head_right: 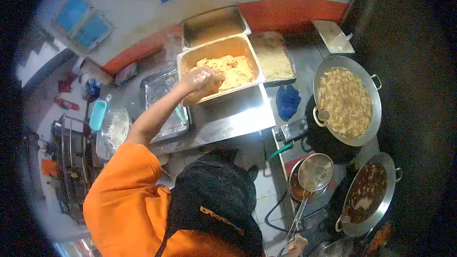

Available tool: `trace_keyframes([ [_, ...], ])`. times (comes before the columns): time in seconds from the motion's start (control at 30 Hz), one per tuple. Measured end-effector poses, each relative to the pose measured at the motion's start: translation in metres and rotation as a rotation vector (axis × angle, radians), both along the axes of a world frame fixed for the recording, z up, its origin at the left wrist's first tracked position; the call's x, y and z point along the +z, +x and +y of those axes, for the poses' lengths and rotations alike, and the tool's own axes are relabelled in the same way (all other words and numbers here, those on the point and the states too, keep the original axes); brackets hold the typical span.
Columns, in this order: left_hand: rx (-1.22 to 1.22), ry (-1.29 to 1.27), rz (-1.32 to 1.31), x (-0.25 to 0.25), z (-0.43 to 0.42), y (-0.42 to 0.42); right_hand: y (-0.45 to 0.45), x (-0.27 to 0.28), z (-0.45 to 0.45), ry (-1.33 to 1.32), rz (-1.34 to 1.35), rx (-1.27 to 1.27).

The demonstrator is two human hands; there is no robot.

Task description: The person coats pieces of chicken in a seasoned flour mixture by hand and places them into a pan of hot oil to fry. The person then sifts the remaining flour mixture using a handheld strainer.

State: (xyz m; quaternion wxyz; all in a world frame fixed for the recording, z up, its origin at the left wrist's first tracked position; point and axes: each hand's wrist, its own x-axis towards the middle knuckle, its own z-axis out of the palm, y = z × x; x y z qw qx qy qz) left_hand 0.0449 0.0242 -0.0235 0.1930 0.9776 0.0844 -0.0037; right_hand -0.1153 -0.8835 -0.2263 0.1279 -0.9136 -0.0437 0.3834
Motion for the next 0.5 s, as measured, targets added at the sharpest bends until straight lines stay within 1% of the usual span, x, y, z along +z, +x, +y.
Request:
trace_keyframes([
  [0.03,-0.034,-0.04,-0.001,-0.004,0.004,0.01,-0.004,0.044,0.018,-0.118,0.068,-0.148],
  [0.1,0.019,-0.074,-0.105,-0.009,0.011,0.005,0.01,0.117,0.058,-0.245,0.115,-0.303],
  [0.13,0.09,-0.036,-0.025,-0.017,0.02,0.007,0.025,0.149,0.086,-0.248,0.078,-0.346],
  [0.17,0.087,-0.045,-0.024,-0.014,0.025,0.004,0.044,0.178,0.121,-0.207,0.008,-0.377],
  [0.23,0.039,0.095,-0.158,-0.003,0.034,-0.002,0.096,0.222,0.215,0.0,-0.204,-0.417],
  [0.27,0.106,0.21,-0.083,-0.015,0.049,-0.002,0.127,0.237,0.272,0.159,-0.302,-0.403],
  [0.3,0.091,0.204,-0.075,-0.005,0.05,-0.006,0.153,0.294,0.382,0.205,-0.379,-0.452],
  [0.33,0.125,0.085,-0.221,0.017,0.04,-0.013,0.172,0.283,0.422,0.56,-0.559,-0.329],
  [0.37,0.157,-0.037,-0.367,0.027,0.036,-0.018,0.193,0.288,0.473,0.644,-0.59,-0.15],
  [0.4,0.137,-0.036,-0.316,0.012,0.043,-0.025,0.208,0.297,0.535,0.683,-0.529,-0.136],
  [0.43,0.126,-0.057,-0.305,0.008,0.047,-0.029,0.229,0.301,0.583,0.654,-0.536,0.143],
  [0.47,0.118,-0.16,-0.375,0.009,0.051,-0.03,0.251,0.287,0.624,0.715,-0.679,0.498],
  [0.5,0.111,-0.261,-0.441,0.01,0.055,-0.033,0.263,0.276,0.666,0.736,-0.598,0.619],
])
